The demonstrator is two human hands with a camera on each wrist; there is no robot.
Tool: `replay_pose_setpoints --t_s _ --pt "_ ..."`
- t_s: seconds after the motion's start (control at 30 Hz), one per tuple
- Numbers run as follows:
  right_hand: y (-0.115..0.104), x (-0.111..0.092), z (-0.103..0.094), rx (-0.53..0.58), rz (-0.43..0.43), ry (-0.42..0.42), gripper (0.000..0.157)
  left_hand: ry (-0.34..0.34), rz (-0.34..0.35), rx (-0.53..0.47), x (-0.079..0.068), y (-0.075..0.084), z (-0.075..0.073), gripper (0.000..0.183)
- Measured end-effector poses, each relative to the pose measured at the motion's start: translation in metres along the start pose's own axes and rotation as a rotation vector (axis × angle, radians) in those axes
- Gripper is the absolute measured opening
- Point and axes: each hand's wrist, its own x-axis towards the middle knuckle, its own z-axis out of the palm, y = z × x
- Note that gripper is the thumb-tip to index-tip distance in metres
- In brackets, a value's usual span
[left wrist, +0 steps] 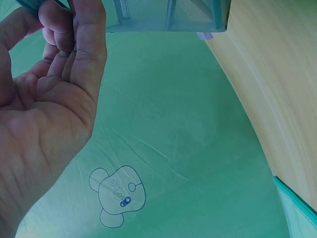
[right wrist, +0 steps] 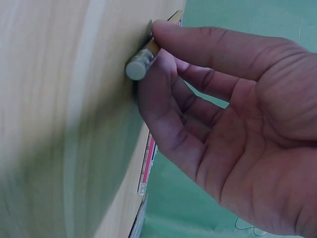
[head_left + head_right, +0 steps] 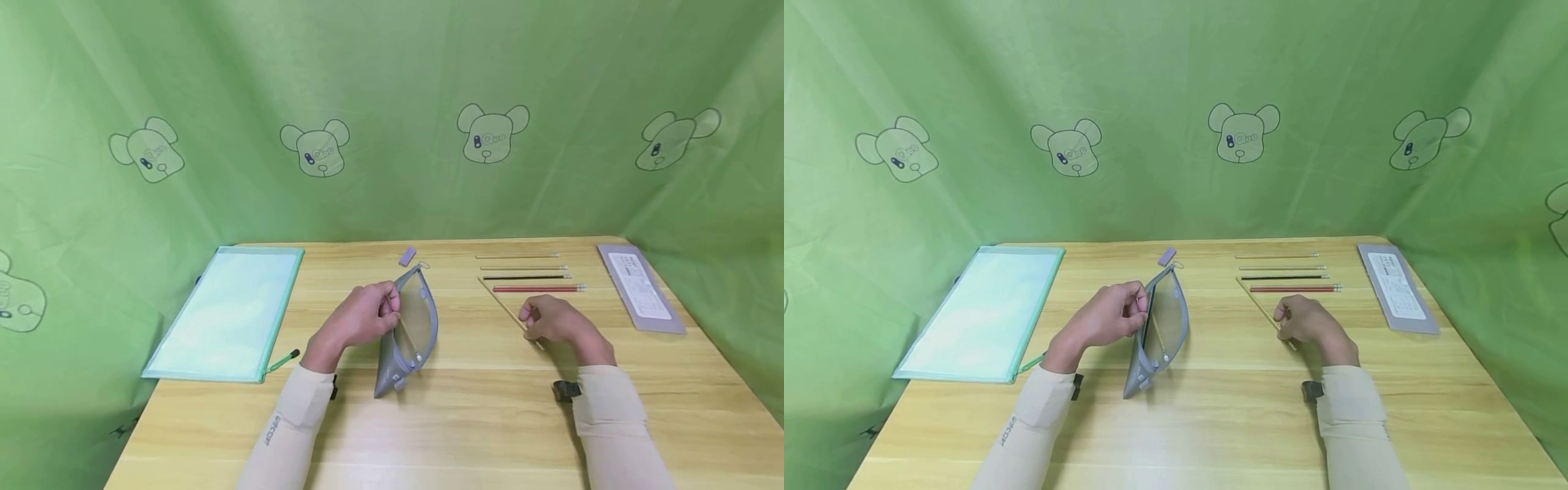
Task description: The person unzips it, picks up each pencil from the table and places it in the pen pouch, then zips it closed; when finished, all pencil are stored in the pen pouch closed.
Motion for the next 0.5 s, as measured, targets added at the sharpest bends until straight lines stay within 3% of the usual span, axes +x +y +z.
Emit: replay_pose_setpoints --t_s 0.5 --pt "-0.0037 -0.0002 0.0001 -0.008 0.017 -0.011 0.031 0.001 0.006 0.002 0.0003 -0.0018 -0.0002 0.012"
